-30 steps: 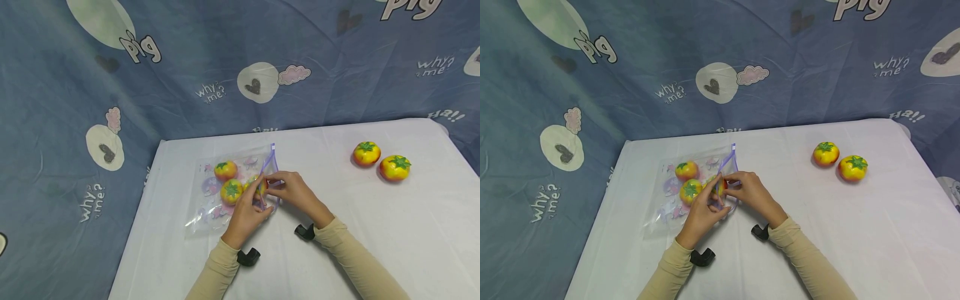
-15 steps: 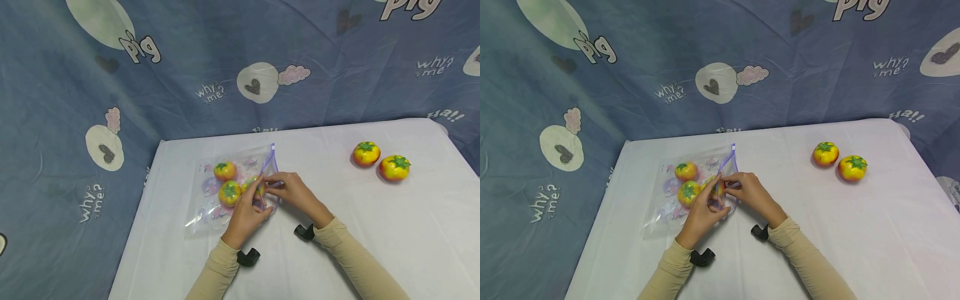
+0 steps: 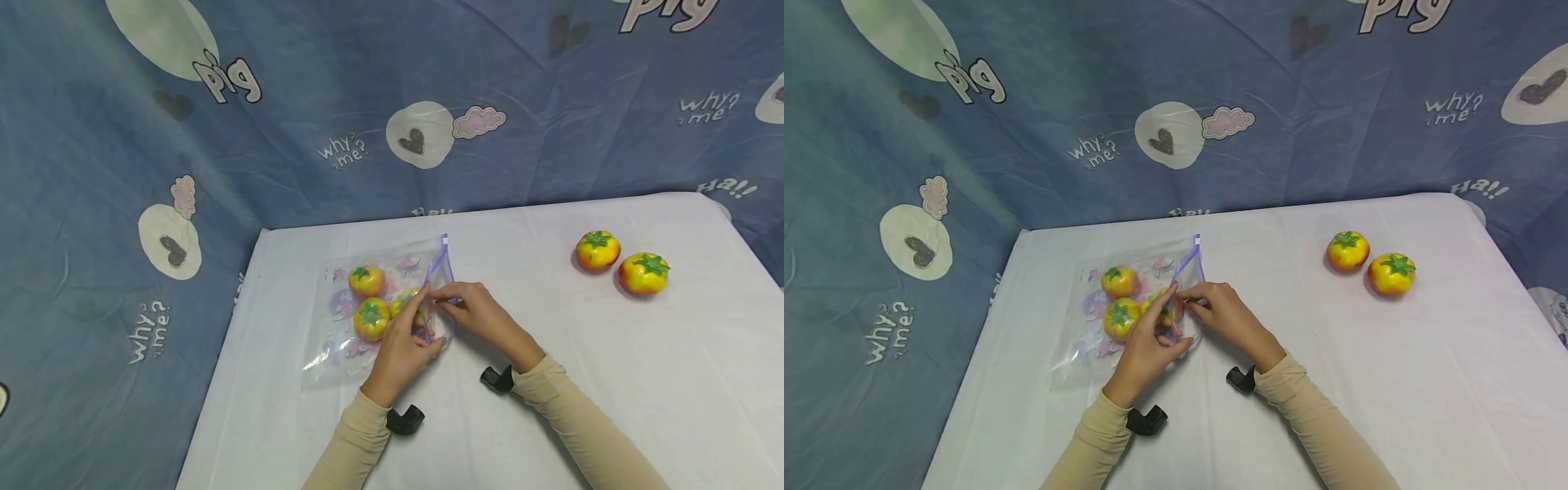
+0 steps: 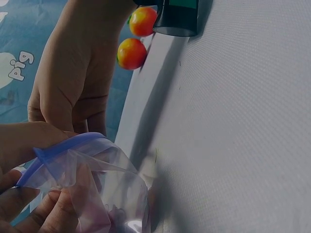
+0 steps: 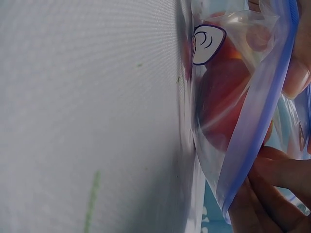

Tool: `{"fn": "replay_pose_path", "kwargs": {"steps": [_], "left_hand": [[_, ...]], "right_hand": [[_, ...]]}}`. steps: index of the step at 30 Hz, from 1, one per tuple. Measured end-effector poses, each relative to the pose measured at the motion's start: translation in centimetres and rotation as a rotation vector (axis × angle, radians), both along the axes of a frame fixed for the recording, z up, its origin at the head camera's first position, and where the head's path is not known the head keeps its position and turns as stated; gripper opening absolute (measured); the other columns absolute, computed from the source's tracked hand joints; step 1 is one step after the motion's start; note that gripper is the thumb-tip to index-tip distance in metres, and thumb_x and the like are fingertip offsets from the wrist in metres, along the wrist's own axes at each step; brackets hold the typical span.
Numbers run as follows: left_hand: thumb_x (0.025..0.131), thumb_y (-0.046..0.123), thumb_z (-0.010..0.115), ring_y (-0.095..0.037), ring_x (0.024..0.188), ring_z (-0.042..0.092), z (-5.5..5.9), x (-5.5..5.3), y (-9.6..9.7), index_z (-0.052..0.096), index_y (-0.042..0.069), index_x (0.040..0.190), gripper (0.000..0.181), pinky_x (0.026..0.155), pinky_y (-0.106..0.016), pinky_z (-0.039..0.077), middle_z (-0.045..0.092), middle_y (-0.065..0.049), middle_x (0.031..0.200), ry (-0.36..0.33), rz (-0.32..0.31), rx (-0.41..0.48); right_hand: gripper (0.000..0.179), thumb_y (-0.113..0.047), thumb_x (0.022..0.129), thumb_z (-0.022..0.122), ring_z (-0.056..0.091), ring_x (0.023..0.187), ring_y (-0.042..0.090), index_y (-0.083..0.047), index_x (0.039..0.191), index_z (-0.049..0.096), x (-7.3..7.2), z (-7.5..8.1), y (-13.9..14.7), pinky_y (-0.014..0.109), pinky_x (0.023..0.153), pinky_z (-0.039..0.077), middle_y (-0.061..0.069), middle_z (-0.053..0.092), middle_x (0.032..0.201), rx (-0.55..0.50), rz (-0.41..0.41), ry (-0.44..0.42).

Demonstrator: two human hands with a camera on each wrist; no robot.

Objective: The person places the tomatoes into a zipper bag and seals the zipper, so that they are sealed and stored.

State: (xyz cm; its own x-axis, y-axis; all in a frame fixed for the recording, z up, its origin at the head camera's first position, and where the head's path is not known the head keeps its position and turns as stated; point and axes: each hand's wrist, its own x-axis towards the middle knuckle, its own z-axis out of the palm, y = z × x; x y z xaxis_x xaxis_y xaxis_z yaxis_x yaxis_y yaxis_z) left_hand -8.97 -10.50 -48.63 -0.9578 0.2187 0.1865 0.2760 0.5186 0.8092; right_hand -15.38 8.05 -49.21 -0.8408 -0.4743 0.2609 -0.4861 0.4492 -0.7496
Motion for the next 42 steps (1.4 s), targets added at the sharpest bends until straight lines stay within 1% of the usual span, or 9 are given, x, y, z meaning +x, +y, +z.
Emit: {"fn": "replay_pose_path", "kwargs": {"steps": [5,12,16,19,21,24,31,37,42], "left_hand": [[0.078,-0.002,0.086,-0.022,0.072,0.065,-0.1,0.0,0.0,0.041,0.016,0.158,0.094,0.058,-0.018,0.058,0.062,-0.011,0.096,0.003,0.0,0.001],[0.078,-0.002,0.086,-0.021,0.074,0.064,-0.1,0.0,0.0,0.04,0.018,0.159,0.095,0.057,-0.018,0.058,0.062,-0.012,0.097,-0.007,-0.004,0.01],[0.078,-0.003,0.086,-0.022,0.077,0.065,-0.1,0.0,0.0,0.041,0.015,0.159,0.094,0.058,-0.018,0.059,0.062,-0.012,0.096,-0.015,-0.003,0.019],[0.078,-0.003,0.086,-0.021,0.08,0.065,-0.1,-0.1,0.0,0.041,0.015,0.158,0.094,0.06,-0.018,0.059,0.063,-0.012,0.095,-0.027,0.002,0.026],[0.078,-0.003,0.086,-0.022,0.079,0.065,-0.1,0.0,0.0,0.041,0.016,0.158,0.094,0.06,-0.018,0.06,0.063,-0.012,0.095,-0.035,0.005,0.029],[0.077,-0.003,0.086,-0.022,0.078,0.065,-0.1,0.0,0.0,0.041,0.016,0.158,0.094,0.061,-0.018,0.06,0.062,-0.012,0.095,-0.041,0.008,0.032],[0.077,-0.003,0.087,-0.022,0.08,0.063,-0.1,0.0,0.0,0.042,0.017,0.158,0.095,0.062,-0.02,0.06,0.061,-0.013,0.097,-0.049,0.019,0.037],[0.076,-0.003,0.087,-0.022,0.078,0.063,-0.1,0.0,0.0,0.042,0.016,0.158,0.095,0.061,-0.02,0.06,0.061,-0.013,0.097,-0.046,0.019,0.036],[0.076,-0.003,0.087,-0.02,0.073,0.063,-0.1,0.0,0.0,0.042,0.015,0.158,0.095,0.06,-0.02,0.06,0.061,-0.013,0.096,-0.049,0.017,0.041]], "right_hand": [[0.024,0.005,0.093,0.068,0.074,0.107,0.031,0.0,0.115,0.077,0.0,-0.1,-0.1,0.045,0.091,0.062,0.014,0.078,0.113,0.003,0.014,0.001],[0.025,0.006,0.093,0.068,0.074,0.107,0.031,-0.001,0.116,0.077,0.0,0.0,0.2,0.045,0.091,0.062,0.013,0.078,0.113,0.005,0.024,0.006],[0.028,0.005,0.093,0.069,0.074,0.106,0.031,-0.001,0.119,0.075,-0.1,0.2,0.6,0.042,0.089,0.064,0.015,0.078,0.114,-0.012,0.016,-0.026],[0.03,0.005,0.092,0.07,0.074,0.104,0.031,0.001,0.121,0.074,-0.3,0.3,1.0,0.039,0.086,0.065,0.017,0.077,0.113,-0.035,0.001,-0.052],[0.03,0.006,0.092,0.07,0.074,0.104,0.033,0.003,0.121,0.073,-0.4,0.5,1.4,0.038,0.084,0.065,0.018,0.077,0.113,-0.048,-0.007,-0.054],[0.029,0.004,0.092,0.072,0.074,0.104,0.034,0.004,0.121,0.073,-0.6,0.8,2.1,0.039,0.083,0.065,0.019,0.076,0.114,-0.053,-0.028,-0.046],[0.03,0.0,0.091,0.076,0.075,0.104,0.034,0.002,0.121,0.073,-1.3,1.3,4.0,0.043,0.084,0.065,0.017,0.075,0.121,-0.061,-0.09,-0.035],[0.034,-0.001,0.089,0.078,0.074,0.105,0.037,0.004,0.122,0.072,-1.7,1.8,6.0,0.05,0.088,0.063,0.02,0.074,0.121,-0.062,-0.169,-0.024],[0.036,-0.003,0.088,0.079,0.072,0.108,0.038,0.003,0.123,0.072,-2.1,2.2,7.8,0.053,0.093,0.061,0.02,0.075,0.119,-0.042,-0.235,0.009]]}}
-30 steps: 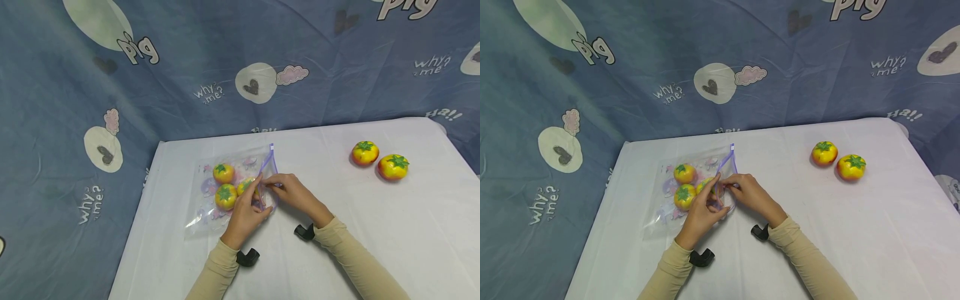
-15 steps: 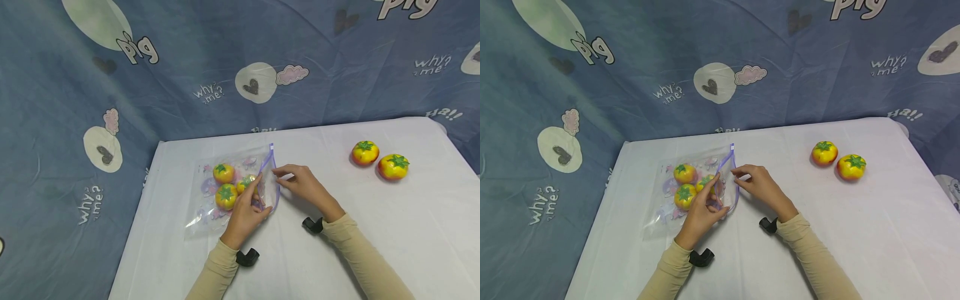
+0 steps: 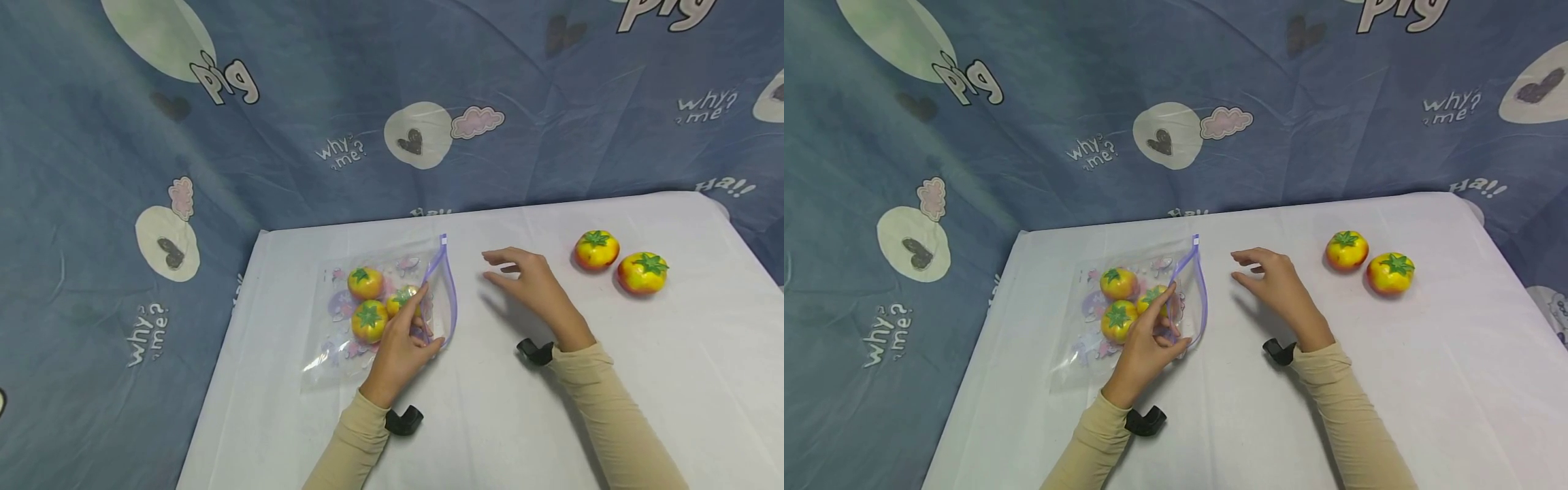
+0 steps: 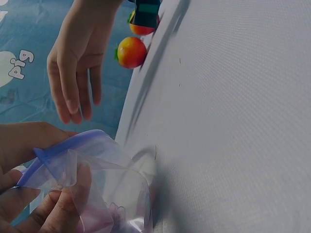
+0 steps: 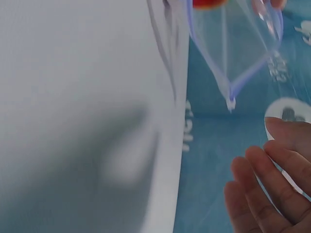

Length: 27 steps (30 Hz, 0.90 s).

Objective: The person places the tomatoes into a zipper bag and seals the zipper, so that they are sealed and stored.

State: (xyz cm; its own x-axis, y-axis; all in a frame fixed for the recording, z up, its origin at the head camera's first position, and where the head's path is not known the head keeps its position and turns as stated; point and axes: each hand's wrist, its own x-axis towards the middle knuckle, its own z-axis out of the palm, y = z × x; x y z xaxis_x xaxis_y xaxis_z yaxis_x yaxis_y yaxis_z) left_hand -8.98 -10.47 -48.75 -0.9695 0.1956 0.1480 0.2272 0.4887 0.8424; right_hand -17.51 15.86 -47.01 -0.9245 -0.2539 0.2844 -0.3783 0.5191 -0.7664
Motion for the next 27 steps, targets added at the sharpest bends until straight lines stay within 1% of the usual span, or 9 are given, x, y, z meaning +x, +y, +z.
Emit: {"fn": "replay_pose_path", "kwargs": {"steps": [9,16,19,21,22,23,24,26,27], "left_hand": [[0.077,-0.004,0.086,-0.018,0.068,0.062,0.0,0.1,0.0,0.041,0.02,0.159,0.096,0.058,-0.02,0.059,0.06,-0.012,0.096,-0.005,-0.005,0.011],[0.077,-0.003,0.086,-0.021,0.074,0.062,-0.1,0.1,0.0,0.041,0.021,0.159,0.096,0.059,-0.02,0.06,0.06,-0.012,0.098,-0.005,-0.009,0.013],[0.077,-0.003,0.086,-0.02,0.072,0.062,-0.1,0.1,-0.1,0.041,0.021,0.159,0.097,0.059,-0.02,0.059,0.06,-0.012,0.097,-0.005,-0.009,0.014],[0.077,-0.003,0.086,-0.02,0.072,0.062,-0.1,0.1,-0.1,0.041,0.021,0.159,0.097,0.058,-0.02,0.059,0.06,-0.012,0.097,-0.002,-0.009,0.012],[0.077,-0.003,0.086,-0.02,0.072,0.062,-0.1,0.1,-0.1,0.041,0.021,0.159,0.096,0.058,-0.02,0.059,0.06,-0.012,0.097,-0.001,-0.008,0.011],[0.077,-0.003,0.086,-0.021,0.073,0.062,-0.1,0.1,-0.1,0.041,0.021,0.159,0.096,0.058,-0.02,0.059,0.06,-0.012,0.097,0.0,-0.008,0.01],[0.077,-0.003,0.086,-0.021,0.074,0.062,-0.1,0.1,-0.1,0.041,0.02,0.158,0.096,0.059,-0.02,0.059,0.06,-0.012,0.097,0.001,-0.008,0.009],[0.077,-0.003,0.086,-0.022,0.077,0.062,0.0,0.0,-0.1,0.042,0.018,0.158,0.095,0.059,-0.02,0.059,0.06,-0.012,0.097,0.006,-0.008,0.003],[0.077,-0.003,0.086,-0.022,0.078,0.062,0.0,0.0,-0.1,0.042,0.017,0.158,0.095,0.06,-0.02,0.059,0.06,-0.012,0.097,0.007,-0.007,0.001]], "right_hand": [[0.038,-0.009,0.09,0.08,0.069,0.114,0.038,0.0,0.126,0.071,0.1,0.3,2.7,0.056,0.1,0.056,0.021,0.074,0.121,0.049,-0.121,-0.007],[0.042,-0.012,0.09,0.08,0.065,0.119,0.044,-0.001,0.13,0.069,0.3,0.9,4.7,0.061,0.103,0.052,0.024,0.07,0.127,0.084,-0.19,-0.02],[0.044,-0.013,0.091,0.079,0.063,0.119,0.046,-0.001,0.131,0.068,0.3,1.0,5.7,0.063,0.103,0.051,0.026,0.069,0.128,0.104,-0.221,-0.018],[0.045,-0.015,0.091,0.079,0.064,0.113,0.044,-0.002,0.133,0.067,0.3,1.1,6.4,0.056,0.099,0.055,0.025,0.068,0.129,0.131,-0.252,-0.021],[0.046,-0.017,0.091,0.079,0.064,0.108,0.041,-0.003,0.133,0.067,0.4,1.1,6.6,0.047,0.095,0.056,0.024,0.069,0.129,0.144,-0.269,-0.024],[0.046,-0.017,0.092,0.079,0.063,0.101,0.039,-0.004,0.134,0.067,0.4,1.1,6.9,0.04,0.089,0.055,0.023,0.07,0.125,0.155,-0.284,-0.024],[0.047,-0.018,0.092,0.079,0.06,0.097,0.037,-0.004,0.135,0.067,0.4,1.2,7.2,0.036,0.085,0.052,0.023,0.07,0.123,0.164,-0.298,-0.024],[0.048,-0.017,0.091,0.079,0.057,0.095,0.035,-0.004,0.135,0.066,0.5,1.2,7.6,0.037,0.084,0.048,0.023,0.069,0.123,0.173,-0.325,-0.013],[0.048,-0.016,0.091,0.08,0.057,0.097,0.036,-0.003,0.135,0.066,0.5,1.2,7.8,0.039,0.088,0.05,0.024,0.068,0.124,0.17,-0.333,-0.005]]}}
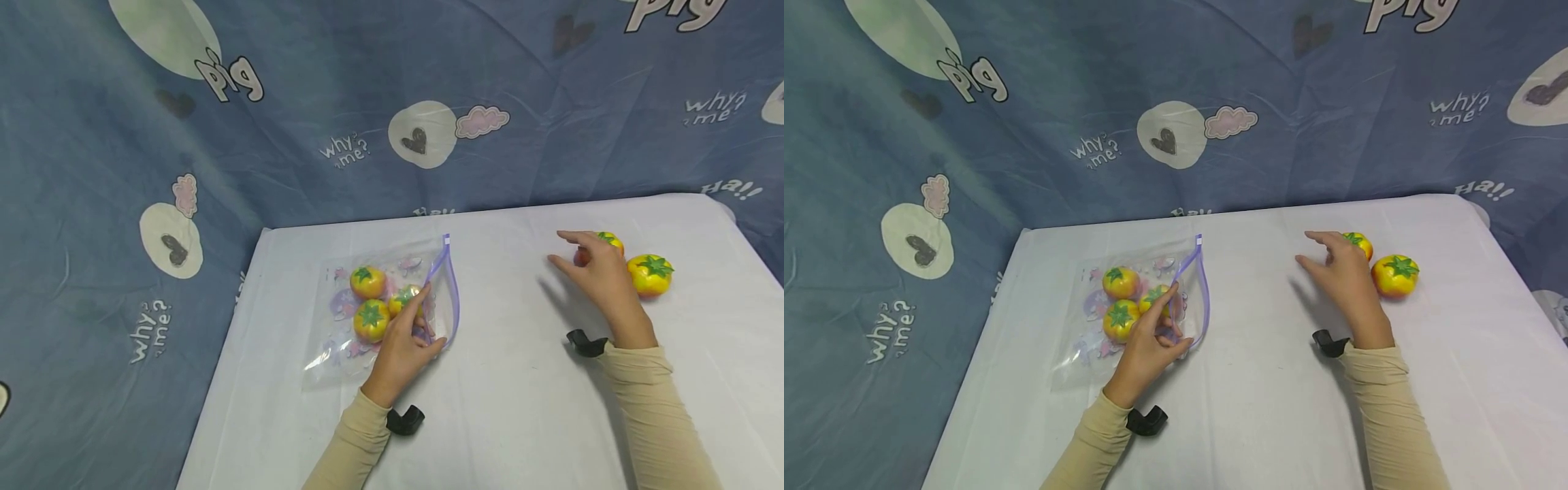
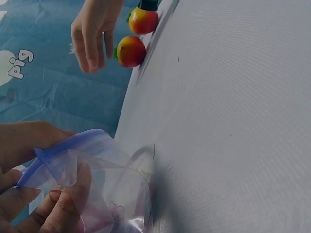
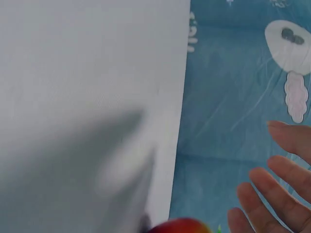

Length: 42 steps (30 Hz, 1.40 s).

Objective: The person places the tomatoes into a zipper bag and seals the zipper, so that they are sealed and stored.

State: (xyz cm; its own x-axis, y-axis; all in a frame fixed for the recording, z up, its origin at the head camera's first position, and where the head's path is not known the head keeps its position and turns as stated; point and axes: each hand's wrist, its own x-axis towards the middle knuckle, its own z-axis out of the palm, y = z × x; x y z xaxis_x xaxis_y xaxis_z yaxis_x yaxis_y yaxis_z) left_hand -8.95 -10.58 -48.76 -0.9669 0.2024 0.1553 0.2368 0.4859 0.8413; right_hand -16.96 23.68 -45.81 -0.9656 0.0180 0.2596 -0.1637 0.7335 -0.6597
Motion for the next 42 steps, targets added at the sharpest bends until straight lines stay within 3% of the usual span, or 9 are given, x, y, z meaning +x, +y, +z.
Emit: {"fn": "replay_pose_path", "kwargs": {"steps": [3,5,10,15,21,26,33,42], "left_hand": [[0.077,-0.003,0.086,-0.022,0.079,0.062,0.0,0.0,0.0,0.042,0.016,0.158,0.094,0.06,-0.02,0.059,0.061,-0.013,0.097,0.005,-0.001,-0.003],[0.077,-0.003,0.087,-0.022,0.079,0.062,-0.1,0.0,0.0,0.042,0.016,0.158,0.094,0.06,-0.019,0.059,0.061,-0.013,0.097,0.003,-0.001,-0.003],[0.076,-0.002,0.087,-0.022,0.078,0.062,-0.1,0.0,0.1,0.042,0.018,0.158,0.095,0.06,-0.019,0.059,0.061,-0.013,0.096,0.0,0.002,-0.003],[0.077,-0.002,0.087,-0.02,0.082,0.061,0.0,0.0,0.1,0.041,0.02,0.158,0.096,0.061,-0.02,0.059,0.061,-0.012,0.097,-0.004,0.002,-0.003],[0.077,-0.001,0.087,-0.02,0.076,0.062,0.1,0.0,0.2,0.042,0.017,0.158,0.094,0.059,-0.019,0.059,0.06,-0.012,0.096,-0.008,-0.006,0.001],[0.077,-0.002,0.086,-0.022,0.07,0.062,0.0,0.0,0.2,0.042,0.014,0.157,0.092,0.058,-0.02,0.059,0.06,-0.013,0.095,-0.008,-0.004,0.002],[0.077,-0.002,0.086,-0.02,0.069,0.061,-0.1,0.1,0.2,0.042,0.017,0.158,0.094,0.059,-0.02,0.059,0.06,-0.012,0.095,-0.004,0.003,-0.003],[0.077,-0.003,0.086,-0.02,0.068,0.062,0.0,0.0,0.2,0.042,0.016,0.158,0.094,0.058,-0.02,0.059,0.06,-0.013,0.095,-0.009,0.002,0.0]], "right_hand": [[0.05,-0.011,0.089,0.081,0.058,0.114,0.043,-0.001,0.135,0.065,0.1,0.0,0.7,0.06,0.106,0.047,0.026,0.064,0.13,-0.02,-0.028,0.04],[0.051,-0.009,0.087,0.082,0.056,0.126,0.047,0.0,0.134,0.065,0.2,0.0,1.2,0.066,0.111,0.042,0.027,0.062,0.135,-0.032,-0.047,0.064],[0.053,-0.007,0.086,0.083,0.053,0.131,0.05,0.002,0.134,0.064,0.4,-0.2,2.6,0.064,0.113,0.041,0.029,0.06,0.139,-0.025,-0.094,0.072],[0.057,-0.011,0.088,0.081,0.046,0.136,0.052,0.002,0.14,0.06,0.5,-0.2,3.8,0.066,0.119,0.033,0.03,0.054,0.145,0.005,-0.154,0.011],[0.062,-0.014,0.091,0.079,0.042,0.141,0.054,0.002,0.146,0.054,0.5,-0.3,4.6,0.074,0.114,0.032,0.031,0.048,0.151,0.056,-0.207,-0.077],[0.062,-0.019,0.092,0.078,0.041,0.14,0.055,0.006,0.144,0.053,0.3,-0.7,4.8,0.073,0.115,0.03,0.034,0.048,0.149,0.093,-0.211,-0.103],[0.062,-0.023,0.093,0.076,0.041,0.135,0.058,0.015,0.136,0.053,0.2,-1.6,5.0,0.069,0.127,0.006,0.041,0.052,0.14,0.142,-0.208,-0.095],[0.063,-0.021,0.092,0.079,0.042,0.136,0.058,0.014,0.138,0.054,0.2,-1.6,4.7,0.067,0.129,0.002,0.041,0.053,0.138,0.117,-0.209,-0.11]]}}
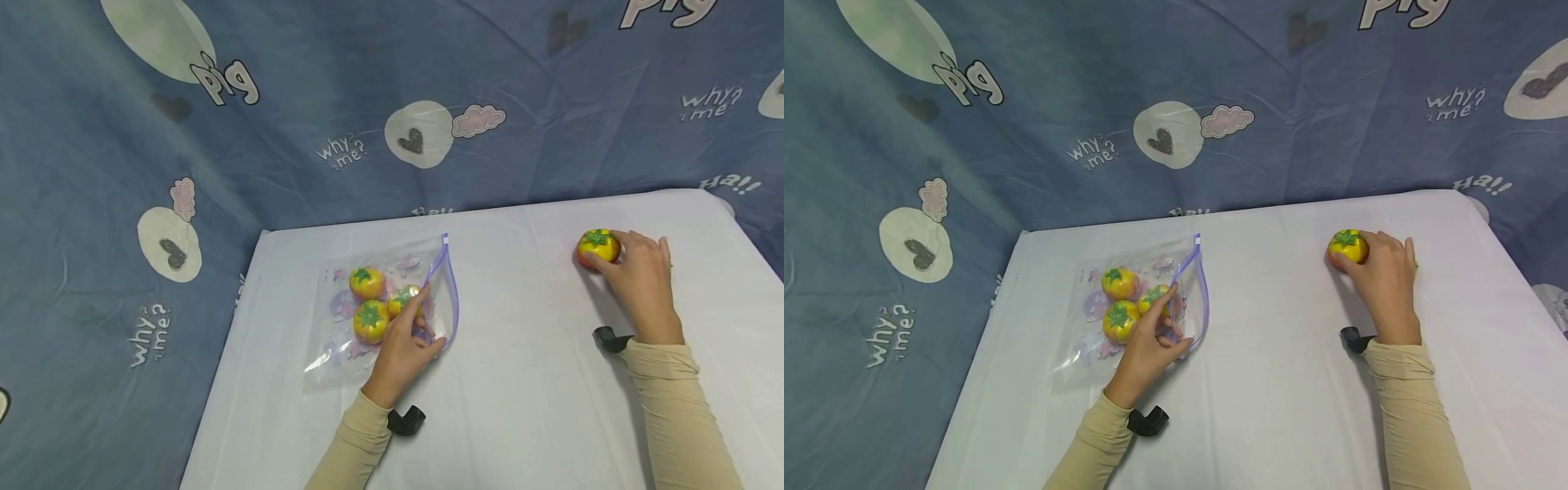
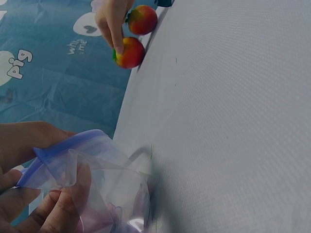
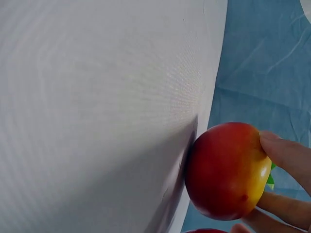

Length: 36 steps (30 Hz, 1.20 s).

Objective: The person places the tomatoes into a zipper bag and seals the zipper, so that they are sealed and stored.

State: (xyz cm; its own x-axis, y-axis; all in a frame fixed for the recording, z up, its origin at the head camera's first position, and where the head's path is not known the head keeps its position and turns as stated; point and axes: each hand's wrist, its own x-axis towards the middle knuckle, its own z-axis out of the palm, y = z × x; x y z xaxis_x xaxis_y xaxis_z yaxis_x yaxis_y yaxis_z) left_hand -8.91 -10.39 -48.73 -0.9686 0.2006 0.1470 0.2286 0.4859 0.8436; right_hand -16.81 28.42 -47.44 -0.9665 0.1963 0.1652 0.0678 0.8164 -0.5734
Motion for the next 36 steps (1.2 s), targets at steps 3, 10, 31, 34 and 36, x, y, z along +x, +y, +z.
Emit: {"fn": "replay_pose_path", "kwargs": {"steps": [3,10,31,34,36], "left_hand": [[0.077,-0.003,0.086,-0.021,0.069,0.062,0.0,0.0,0.0,0.042,0.013,0.157,0.093,0.058,-0.02,0.059,0.06,-0.013,0.095,0.001,-0.006,0.006],[0.077,-0.004,0.086,-0.021,0.068,0.061,-0.1,0.0,0.0,0.042,0.014,0.158,0.093,0.058,-0.019,0.059,0.059,-0.013,0.095,0.009,-0.009,0.007],[0.077,-0.004,0.086,-0.024,0.075,0.061,-0.2,-0.1,-0.1,0.042,0.013,0.157,0.093,0.058,-0.019,0.059,0.059,-0.012,0.095,0.02,-0.011,0.007],[0.077,-0.004,0.086,-0.022,0.072,0.061,-0.2,-0.1,-0.1,0.042,0.015,0.157,0.093,0.058,-0.019,0.059,0.059,-0.012,0.094,0.017,-0.009,0.008],[0.077,-0.003,0.086,-0.021,0.071,0.061,-0.2,-0.1,-0.1,0.042,0.015,0.157,0.093,0.058,-0.02,0.059,0.059,-0.012,0.093,0.016,-0.008,0.007]], "right_hand": [[0.062,-0.018,0.089,0.081,0.046,0.134,0.057,0.013,0.136,0.057,0.0,0.1,-0.1,0.065,0.13,0.006,0.04,0.055,0.138,-0.019,0.015,0.033],[0.066,-0.02,0.088,0.082,0.048,0.133,0.055,0.008,0.141,0.055,0.0,0.3,-0.4,0.067,0.117,0.032,0.035,0.055,0.143,-0.049,0.006,0.008],[0.067,-0.028,0.087,0.084,0.054,0.135,0.045,0.0,0.142,0.059,-0.2,0.6,-2.6,0.048,0.101,0.051,0.025,0.058,0.146,-0.203,0.235,-0.073],[0.067,-0.029,0.087,0.084,0.054,0.136,0.043,-0.001,0.143,0.059,-0.2,0.7,-3.2,0.045,0.101,0.05,0.023,0.058,0.146,-0.233,0.291,-0.098],[0.067,-0.027,0.087,0.085,0.054,0.135,0.042,-0.001,0.143,0.059,-0.2,0.7,-3.6,0.04,0.101,0.051,0.022,0.059,0.146,-0.246,0.324,-0.096]]}}
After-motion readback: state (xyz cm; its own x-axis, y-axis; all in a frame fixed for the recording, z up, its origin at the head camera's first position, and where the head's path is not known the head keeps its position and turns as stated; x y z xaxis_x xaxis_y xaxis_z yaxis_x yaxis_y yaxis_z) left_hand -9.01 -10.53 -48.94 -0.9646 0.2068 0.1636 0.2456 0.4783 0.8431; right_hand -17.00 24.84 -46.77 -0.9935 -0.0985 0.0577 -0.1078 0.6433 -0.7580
